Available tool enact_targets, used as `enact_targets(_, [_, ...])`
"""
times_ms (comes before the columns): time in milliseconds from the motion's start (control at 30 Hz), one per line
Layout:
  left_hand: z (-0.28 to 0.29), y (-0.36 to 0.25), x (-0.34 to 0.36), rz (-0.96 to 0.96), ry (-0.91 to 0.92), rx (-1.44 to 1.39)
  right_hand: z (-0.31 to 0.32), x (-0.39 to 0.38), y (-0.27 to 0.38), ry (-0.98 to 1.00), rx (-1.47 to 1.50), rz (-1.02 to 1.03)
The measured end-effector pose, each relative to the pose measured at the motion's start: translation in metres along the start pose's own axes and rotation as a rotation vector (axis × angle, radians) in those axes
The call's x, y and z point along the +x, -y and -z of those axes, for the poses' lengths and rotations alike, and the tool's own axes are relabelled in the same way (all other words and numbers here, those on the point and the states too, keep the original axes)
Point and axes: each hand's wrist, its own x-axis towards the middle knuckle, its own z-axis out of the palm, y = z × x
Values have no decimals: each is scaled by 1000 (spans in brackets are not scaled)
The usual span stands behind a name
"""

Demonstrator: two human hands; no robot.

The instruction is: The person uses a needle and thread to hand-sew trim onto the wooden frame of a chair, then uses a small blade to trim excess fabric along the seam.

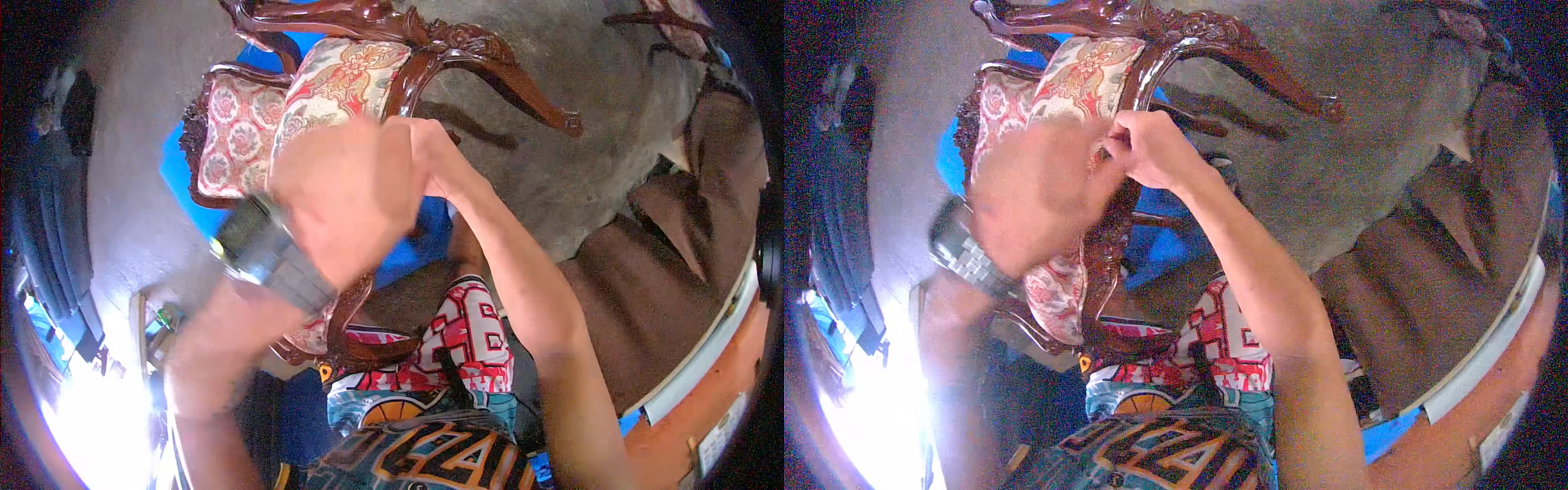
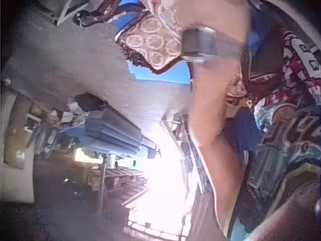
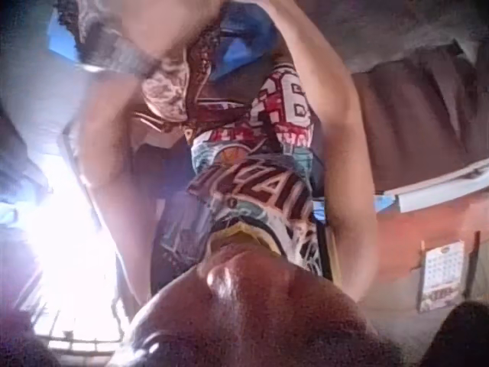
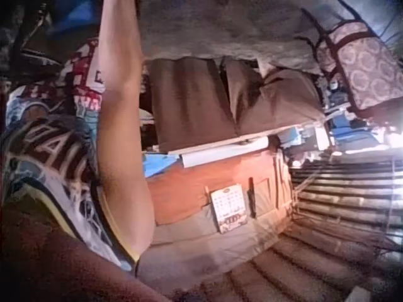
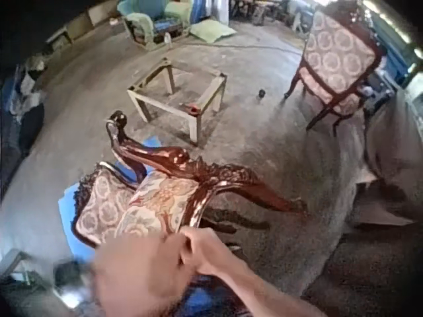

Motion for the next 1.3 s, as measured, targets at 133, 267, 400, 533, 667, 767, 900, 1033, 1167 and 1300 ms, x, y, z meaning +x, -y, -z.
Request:
enact_targets(133, [40,-6,57,-485,44,-213,17,-11,-25,-69,-626,296])
enact_targets(267, [81,17,67,-391,258,-766,18,-6,14,-281,-554,219])
enact_targets(400, [128,56,62,-569,291,-924,21,-43,-6,-991,-96,24])
enact_targets(533, [125,61,76,-592,236,-918,-19,-94,-20,-514,-432,244])
enact_targets(667, [151,65,40,-513,149,-803,-53,-62,-1,-519,-563,353])
enact_targets(767, [143,65,40,-533,101,-776,-48,-60,-12,-513,-605,413])
enact_targets(900, [133,53,48,-567,24,-714,-47,-79,-5,-427,-151,212])
enact_targets(1033, [118,32,39,-586,-167,-578,-48,-94,29,-438,262,229])
enact_targets(1167, [33,16,27,-425,-525,-218,15,-169,63,-521,961,-202])
enact_targets(1300, [-144,-8,-9,-843,71,37,107,-345,-13,-790,948,-580])
